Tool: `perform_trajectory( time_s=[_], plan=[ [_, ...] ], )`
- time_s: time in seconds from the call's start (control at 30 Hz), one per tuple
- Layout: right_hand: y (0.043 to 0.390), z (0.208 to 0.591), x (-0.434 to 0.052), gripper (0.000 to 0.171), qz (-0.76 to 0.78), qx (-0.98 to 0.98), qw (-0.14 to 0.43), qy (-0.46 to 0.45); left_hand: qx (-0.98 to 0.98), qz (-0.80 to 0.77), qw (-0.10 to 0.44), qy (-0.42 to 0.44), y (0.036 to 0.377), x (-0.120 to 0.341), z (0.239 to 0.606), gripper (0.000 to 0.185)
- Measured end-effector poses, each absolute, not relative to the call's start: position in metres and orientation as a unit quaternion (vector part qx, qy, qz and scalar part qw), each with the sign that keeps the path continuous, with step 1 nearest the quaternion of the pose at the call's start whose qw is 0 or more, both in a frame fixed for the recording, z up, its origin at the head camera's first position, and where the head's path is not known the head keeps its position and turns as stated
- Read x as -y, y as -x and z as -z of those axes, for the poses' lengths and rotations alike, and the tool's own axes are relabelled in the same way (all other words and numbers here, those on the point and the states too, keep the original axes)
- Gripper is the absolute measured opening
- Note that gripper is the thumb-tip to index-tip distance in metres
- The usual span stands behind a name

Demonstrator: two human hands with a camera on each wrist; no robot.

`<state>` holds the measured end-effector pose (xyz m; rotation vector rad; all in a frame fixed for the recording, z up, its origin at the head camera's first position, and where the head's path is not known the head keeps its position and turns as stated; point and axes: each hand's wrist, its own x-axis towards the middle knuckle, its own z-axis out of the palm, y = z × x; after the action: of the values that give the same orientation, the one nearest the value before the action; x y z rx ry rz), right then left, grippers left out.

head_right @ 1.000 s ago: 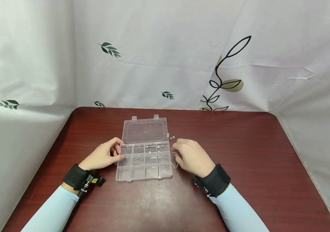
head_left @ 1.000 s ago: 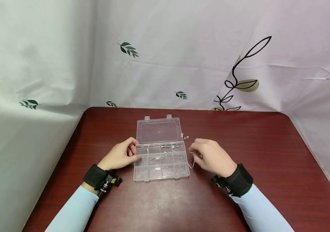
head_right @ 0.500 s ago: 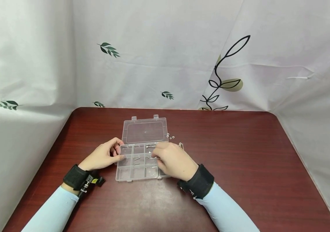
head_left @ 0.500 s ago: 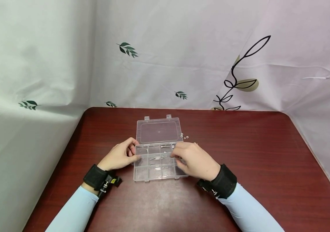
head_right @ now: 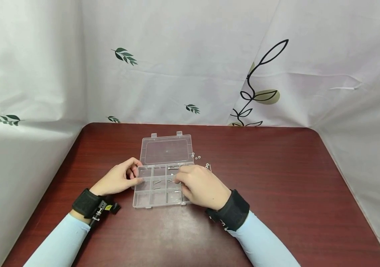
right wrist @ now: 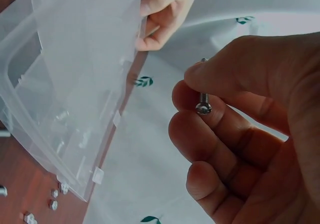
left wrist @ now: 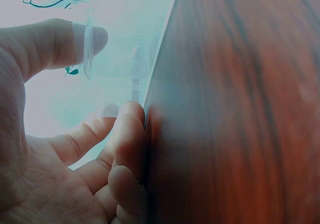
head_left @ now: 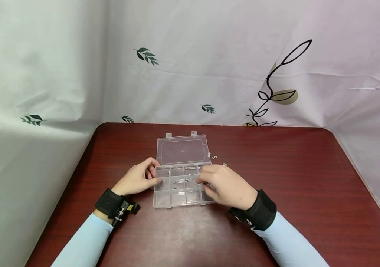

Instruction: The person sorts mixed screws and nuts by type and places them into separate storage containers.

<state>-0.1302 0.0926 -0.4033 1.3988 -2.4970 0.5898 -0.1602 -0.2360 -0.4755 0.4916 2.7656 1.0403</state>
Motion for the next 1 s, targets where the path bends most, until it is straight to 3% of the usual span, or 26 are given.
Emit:
perform_trajectory(
  time_s=[0.33, 0.4, 0.5, 0.57, 1.0],
  plan=[
    [0.128, 0.397, -0.099, 0.021, -0.187, 0.865, 0.083, -0.459, -0.921, -0.347, 0.076, -0.161, 0.160, 0.236, 0.474, 0.043],
    [0.127, 0.397, -0.101, 0.045, -0.172, 0.871, 0.071, -0.454, -0.921, -0.346, 0.078, -0.160, 0.160, 0.235, 0.474, 0.042],
    [0.127, 0.398, -0.104, 0.097, -0.147, 0.883, 0.059, -0.441, -0.922, -0.345, 0.079, -0.158, 0.160, 0.234, 0.473, 0.042],
    [0.129, 0.398, -0.107, 0.115, -0.140, 0.889, 0.057, -0.432, -0.922, -0.344, 0.080, -0.157, 0.160, 0.234, 0.472, 0.042],
    [0.149, 0.402, -0.128, 0.115, -0.133, 0.905, 0.057, -0.399, -0.922, -0.344, 0.077, -0.160, 0.160, 0.234, 0.472, 0.042]
  ],
)
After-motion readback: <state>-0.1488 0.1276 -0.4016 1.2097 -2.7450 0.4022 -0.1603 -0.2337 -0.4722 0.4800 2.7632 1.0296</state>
